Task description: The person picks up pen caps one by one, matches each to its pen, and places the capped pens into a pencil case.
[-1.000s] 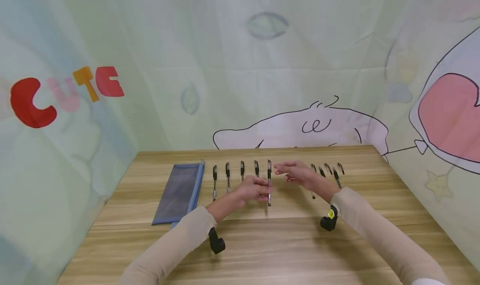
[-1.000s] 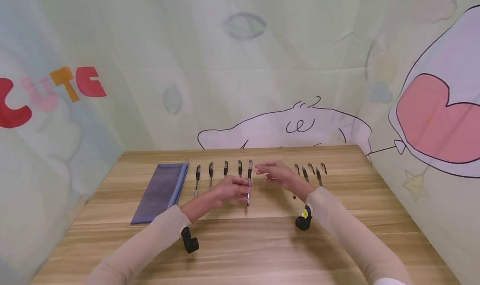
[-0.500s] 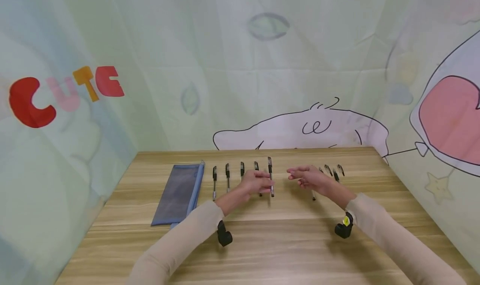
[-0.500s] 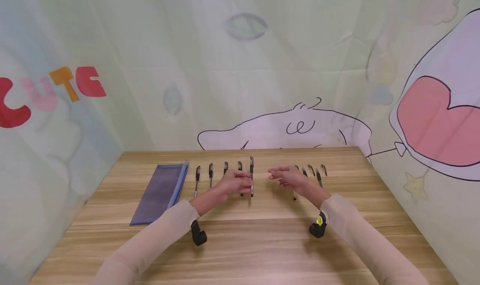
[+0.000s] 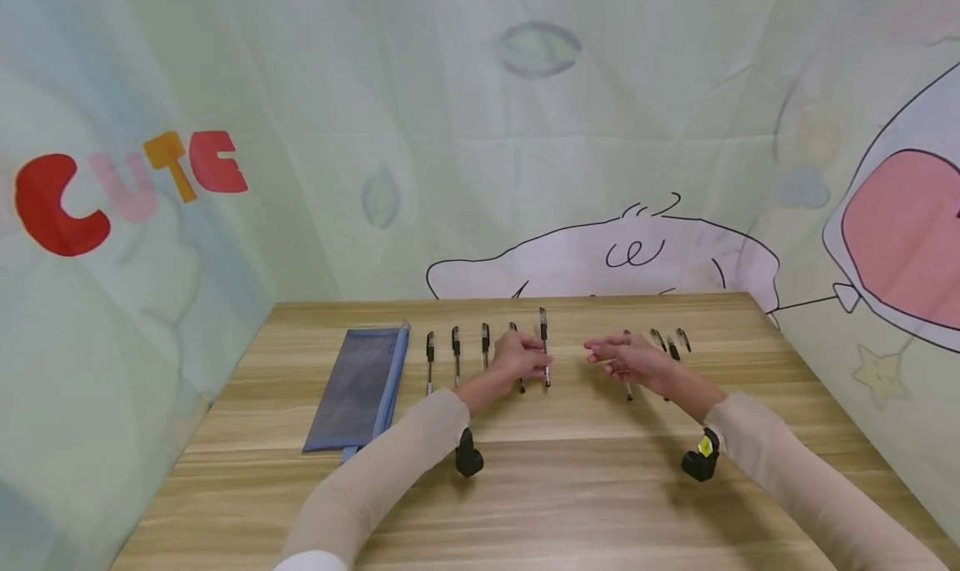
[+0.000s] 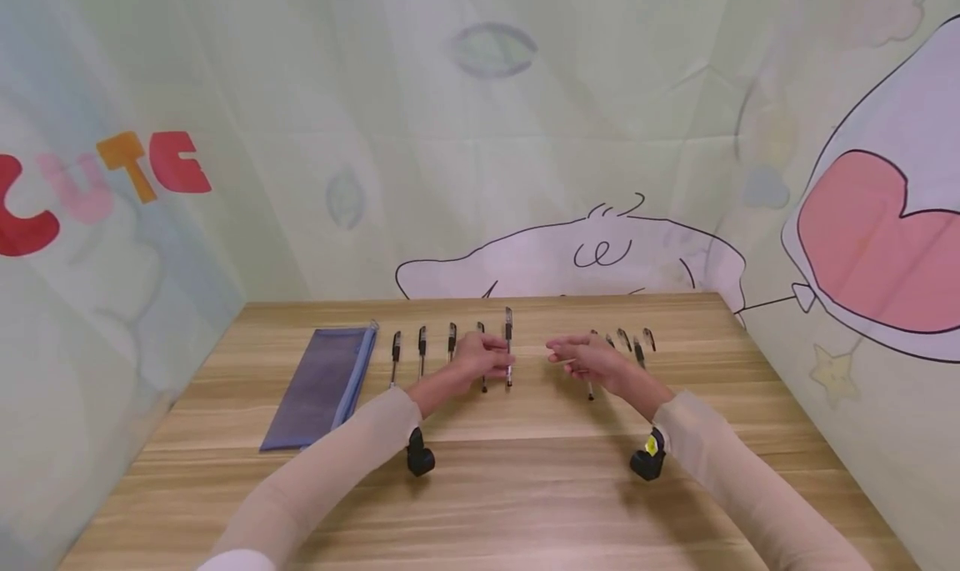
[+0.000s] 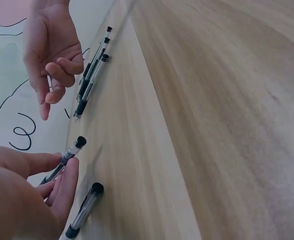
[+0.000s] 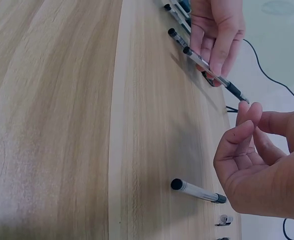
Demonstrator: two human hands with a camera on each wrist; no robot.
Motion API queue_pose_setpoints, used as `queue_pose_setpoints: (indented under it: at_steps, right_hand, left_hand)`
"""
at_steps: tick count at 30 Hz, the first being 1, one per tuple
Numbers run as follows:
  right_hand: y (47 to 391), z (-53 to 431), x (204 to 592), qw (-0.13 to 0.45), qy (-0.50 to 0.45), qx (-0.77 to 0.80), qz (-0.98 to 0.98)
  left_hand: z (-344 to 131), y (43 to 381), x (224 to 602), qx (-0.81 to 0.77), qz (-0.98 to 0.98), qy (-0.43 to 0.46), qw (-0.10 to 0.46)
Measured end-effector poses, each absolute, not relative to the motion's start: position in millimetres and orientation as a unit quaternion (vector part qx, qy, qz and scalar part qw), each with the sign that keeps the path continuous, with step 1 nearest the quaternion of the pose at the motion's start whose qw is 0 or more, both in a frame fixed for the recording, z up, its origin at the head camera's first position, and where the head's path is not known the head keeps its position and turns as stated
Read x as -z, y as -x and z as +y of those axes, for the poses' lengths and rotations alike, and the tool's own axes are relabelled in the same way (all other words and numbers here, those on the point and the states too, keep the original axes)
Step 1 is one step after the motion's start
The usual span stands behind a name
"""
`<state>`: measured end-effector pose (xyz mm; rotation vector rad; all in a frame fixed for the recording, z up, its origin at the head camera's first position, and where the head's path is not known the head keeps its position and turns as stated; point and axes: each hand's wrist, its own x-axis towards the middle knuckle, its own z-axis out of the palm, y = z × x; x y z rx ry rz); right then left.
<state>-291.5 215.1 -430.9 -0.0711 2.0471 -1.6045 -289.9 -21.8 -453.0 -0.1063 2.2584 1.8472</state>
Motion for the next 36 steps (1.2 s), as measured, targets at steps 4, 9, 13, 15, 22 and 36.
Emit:
queue_pose_setpoints:
  at_steps: [4,9,13,15,22,36]
  right_hand:
    - [290,218,431,0.272,0.032,0.601,0.751]
    - [288,220,432,0.269,0.034,0.605,0.749]
    - [287,223,434,0.264,0.033,0.605,0.750]
    - [287,225,434,0.263,0.040,0.608,0.748]
    - [288,230,435,0.268,0.046,0.624,0.732]
    - [283,248,433,0.240,0.023,0.633,0.735]
  left_hand:
    - [-15,291,455,-0.609,0.787,0.026,0.093]
    - [-12,293,457,-0.582,0.809,0.028,0.076]
    - [-9,296,459,-0.546,0.834,0.018,0.070]
    - [-7,298,459,-0.522,0.850,0.014,0.067]
    - [-2,300,460,-0.469,0.881,0.015,0.058]
    - [6,288,448,-0.628,0.772,0.040,0.089]
